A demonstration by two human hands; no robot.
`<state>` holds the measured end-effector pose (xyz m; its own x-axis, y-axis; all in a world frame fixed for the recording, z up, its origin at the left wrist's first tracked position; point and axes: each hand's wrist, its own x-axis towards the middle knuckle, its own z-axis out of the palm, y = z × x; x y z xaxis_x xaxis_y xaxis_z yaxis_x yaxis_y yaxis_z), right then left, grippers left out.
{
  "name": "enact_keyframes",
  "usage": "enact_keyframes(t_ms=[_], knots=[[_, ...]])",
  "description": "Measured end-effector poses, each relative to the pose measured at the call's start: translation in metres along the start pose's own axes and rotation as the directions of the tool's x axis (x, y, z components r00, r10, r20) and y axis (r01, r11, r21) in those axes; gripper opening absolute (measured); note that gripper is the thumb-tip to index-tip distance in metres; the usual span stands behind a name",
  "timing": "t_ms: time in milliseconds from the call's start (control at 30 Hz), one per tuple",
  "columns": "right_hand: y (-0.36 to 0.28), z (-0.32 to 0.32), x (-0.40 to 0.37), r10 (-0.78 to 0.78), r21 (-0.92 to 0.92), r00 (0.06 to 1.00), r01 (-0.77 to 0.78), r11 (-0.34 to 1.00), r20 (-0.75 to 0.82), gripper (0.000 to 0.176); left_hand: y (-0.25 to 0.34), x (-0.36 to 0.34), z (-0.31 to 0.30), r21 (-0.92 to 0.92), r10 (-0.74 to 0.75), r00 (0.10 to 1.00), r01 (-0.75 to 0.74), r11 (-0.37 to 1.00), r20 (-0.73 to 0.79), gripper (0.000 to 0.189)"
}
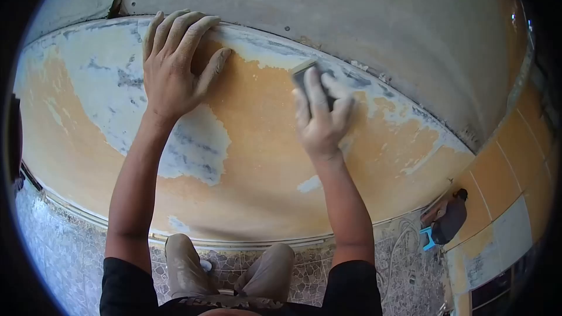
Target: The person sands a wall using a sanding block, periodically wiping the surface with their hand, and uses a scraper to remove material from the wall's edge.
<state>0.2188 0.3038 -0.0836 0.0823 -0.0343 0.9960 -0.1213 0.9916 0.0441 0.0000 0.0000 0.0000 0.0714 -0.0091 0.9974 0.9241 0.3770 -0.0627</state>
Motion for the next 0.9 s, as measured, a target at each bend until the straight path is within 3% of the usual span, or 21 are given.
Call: enact_keyframes(t_ms=[33, 67, 133, 167, 233, 267, 333, 400, 433, 500, 567, 600, 633, 667, 700, 733, 767, 800, 833, 867, 900], knots=[[-0.091, 0.042, 0.032, -0.395, -0.314, 0.867, 0.482, 0.818, 0.303, 0.043, -0.001, 0.001, -0.001, -0.006, 0.017, 1.0, -0.017, 1.0, 0.016, 0.047], [-0.093, 0.038, 0.034, -0.391, -0.316, 0.87, 0.477, 0.82, 0.299, 0.043, -0.001, 0.0, -0.001, -0.016, 0.032, 0.999, -0.032, 0.999, 0.038, 0.047], [-0.087, 0.02, 0.059, -0.518, -0.217, 0.706, 0.67, 0.71, 0.483, 0.042, 0.005, -0.001, -0.001, -0.011, -0.011, 1.0, 0.011, 1.0, 0.008, 0.047], [-0.082, 0.021, 0.07, -0.455, -0.346, 0.793, 0.593, 0.727, 0.405, 0.044, 0.003, -0.001, -0.003, -0.009, 0.002, 1.0, -0.002, 1.0, 0.016, 0.047], [-0.063, 0.026, 0.1, -0.218, -0.397, 0.975, 0.22, 0.891, 0.049, 0.044, -0.002, 0.0, -0.005, -0.01, 0.022, 0.999, -0.022, 1.0, 0.025, 0.047], [-0.065, 0.028, 0.099, -0.221, -0.398, 0.974, 0.224, 0.89, 0.054, 0.044, -0.002, 0.0, -0.005, -0.014, 0.027, 0.999, -0.026, 1.0, 0.025, 0.047], [-0.075, 0.04, 0.092, -0.012, -0.341, 0.984, -0.05, 0.939, -0.176, 0.044, -0.001, -0.001, -0.005, -0.017, 0.014, 1.0, -0.014, 1.0, 0.024, 0.047], [-0.093, 0.054, 0.049, -0.246, -0.297, 0.963, 0.269, 0.916, 0.11, 0.045, -0.001, -0.001, -0.004, -0.02, 0.012, 1.0, -0.012, 1.0, 0.024, 0.047], [-0.097, 0.046, 0.043, -0.249, -0.298, 0.962, 0.271, 0.915, 0.109, 0.045, -0.001, -0.001, -0.004, -0.02, 0.004, 0.999, -0.004, 1.0, 0.034, 0.047], [-0.101, 0.034, 0.037, -0.425, -0.255, 0.792, 0.563, 0.786, 0.438, 0.046, -0.002, -0.003, -0.004, -0.016, 0.001, 0.999, -0.001, 1.0, 0.046, 0.047], [-0.07, 0.026, 0.065, -0.34, -0.469, 0.921, 0.388, 0.793, 0.188, 0.049, -0.004, -0.004, -0.005, -0.044, -0.002, 0.999, 0.004, 0.999, 0.052, 0.049], [-0.06, 0.02, 0.078, -0.157, -0.481, 0.988, 0.135, 0.866, -0.005, 0.048, -0.004, -0.004, -0.006, -0.033, -0.005, 0.998, 0.008, 0.999, 0.065, 0.05], [-0.054, 0.02, 0.086, -0.16, -0.481, 0.987, 0.143, 0.865, 0.007, 0.048, -0.004, -0.005, -0.005, -0.034, -0.017, 0.998, 0.02, 0.999, 0.065, 0.05], [-0.048, 0.019, 0.094, 0.041, -0.38, 0.974, -0.125, 0.917, -0.221, 0.047, -0.003, -0.005, -0.004, -0.027, -0.022, 0.998, 0.024, 0.999, 0.062, 0.05], [-0.045, 0.017, 0.098, 0.254, -0.22, 0.874, -0.367, 0.904, -0.414, 0.046, -0.002, -0.004, -0.003, -0.02, -0.025, 0.998, 0.027, 0.999, 0.056, 0.05], [-0.06, 0.031, 0.092, 0.191, -0.305, 0.905, -0.318, 0.898, -0.379, 0.046, -0.001, -0.004, -0.003, -0.026, -0.03, 0.998, 0.032, 0.999, 0.054, 0.05], [-0.07, 0.041, 0.078, 0.004, -0.362, 0.977, -0.083, 0.928, -0.214, 0.046, -0.001, -0.004, -0.002, -0.027, -0.029, 0.999, 0.031, 0.999, 0.044, 0.05], [-0.078, 0.043, 0.066, -0.184, -0.378, 0.982, 0.157, 0.912, -0.037, 0.047, -0.001, -0.004, -0.002, -0.028, -0.027, 0.999, 0.028, 0.999, 0.037, 0.049], [-0.085, 0.038, 0.058, -0.182, -0.385, 0.983, 0.155, 0.91, -0.034, 0.047, 0.0, -0.004, -0.002, -0.035, -0.027, 0.999, 0.029, 0.999, 0.04, 0.049], [-0.093, 0.03, 0.049, -0.31, -0.379, 0.931, 0.361, 0.852, 0.192, 0.048, 0.001, -0.004, -0.002, -0.039, -0.032, 0.999, 0.034, 0.999, 0.039, 0.049], [-0.097, 0.026, 0.045, -0.416, -0.323, 0.816, 0.551, 0.769, 0.401, 0.05, 0.001, -0.003, -0.002, -0.039, -0.034, 0.999, 0.035, 0.999, 0.035, 0.048]])
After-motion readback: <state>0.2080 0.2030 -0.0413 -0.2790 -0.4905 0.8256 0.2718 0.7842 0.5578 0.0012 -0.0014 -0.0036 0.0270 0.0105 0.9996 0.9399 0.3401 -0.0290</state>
